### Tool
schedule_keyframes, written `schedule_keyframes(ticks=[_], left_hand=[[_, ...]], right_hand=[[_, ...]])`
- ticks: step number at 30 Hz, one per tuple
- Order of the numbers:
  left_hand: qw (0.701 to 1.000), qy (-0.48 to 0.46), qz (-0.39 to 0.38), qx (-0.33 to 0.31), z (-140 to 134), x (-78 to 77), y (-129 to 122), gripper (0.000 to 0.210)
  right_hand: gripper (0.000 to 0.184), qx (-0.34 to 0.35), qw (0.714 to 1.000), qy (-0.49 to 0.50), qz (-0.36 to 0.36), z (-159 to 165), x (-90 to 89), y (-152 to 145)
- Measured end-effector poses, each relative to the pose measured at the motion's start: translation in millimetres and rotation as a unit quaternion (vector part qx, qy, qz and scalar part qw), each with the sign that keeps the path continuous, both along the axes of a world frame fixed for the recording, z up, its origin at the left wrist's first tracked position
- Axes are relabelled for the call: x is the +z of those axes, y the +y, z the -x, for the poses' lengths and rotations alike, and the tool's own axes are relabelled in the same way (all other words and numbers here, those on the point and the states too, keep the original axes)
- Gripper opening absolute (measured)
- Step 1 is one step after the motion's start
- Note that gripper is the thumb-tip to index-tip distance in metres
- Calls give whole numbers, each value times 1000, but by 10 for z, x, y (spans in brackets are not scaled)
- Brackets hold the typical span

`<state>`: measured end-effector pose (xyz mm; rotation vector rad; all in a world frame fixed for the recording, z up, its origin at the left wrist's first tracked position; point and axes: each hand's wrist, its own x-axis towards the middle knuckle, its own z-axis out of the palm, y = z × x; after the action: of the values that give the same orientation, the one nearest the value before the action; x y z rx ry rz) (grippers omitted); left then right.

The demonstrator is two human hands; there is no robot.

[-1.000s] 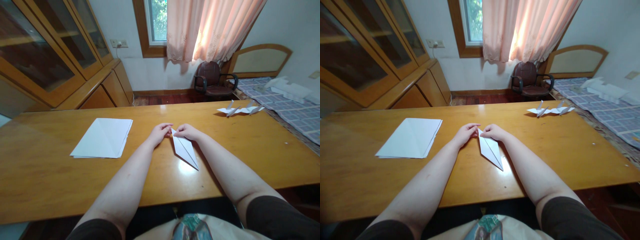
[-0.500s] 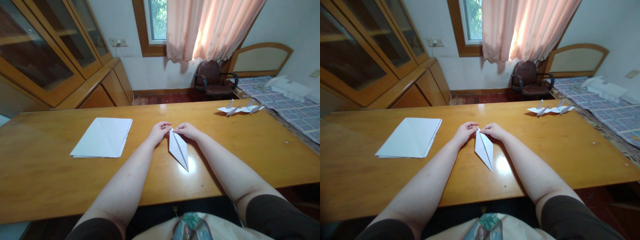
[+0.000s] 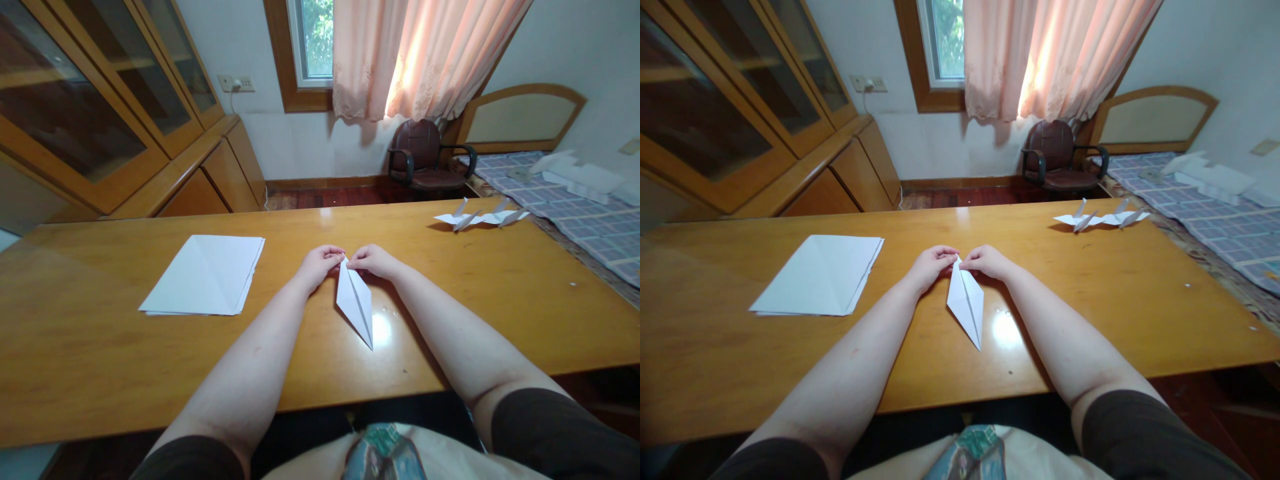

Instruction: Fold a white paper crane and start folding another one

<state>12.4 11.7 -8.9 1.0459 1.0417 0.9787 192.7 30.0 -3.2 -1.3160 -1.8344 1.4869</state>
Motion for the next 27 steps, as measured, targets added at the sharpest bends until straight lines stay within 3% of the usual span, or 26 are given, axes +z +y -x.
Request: schedule_keyframes(ticks=[8,14,27], left_hand=[[999,-17,24,-25,14,5,-16,25],[999,-35,12,-19,3,20,-29,29],[1000,-10,7,-19,-25,-8,-28,24]], right_hand=[[32,13,999,28,25,-26,0,4],[32,26,993,110,31,-48,-28,18],[21,-7,991,127,44,-12,-52,31]])
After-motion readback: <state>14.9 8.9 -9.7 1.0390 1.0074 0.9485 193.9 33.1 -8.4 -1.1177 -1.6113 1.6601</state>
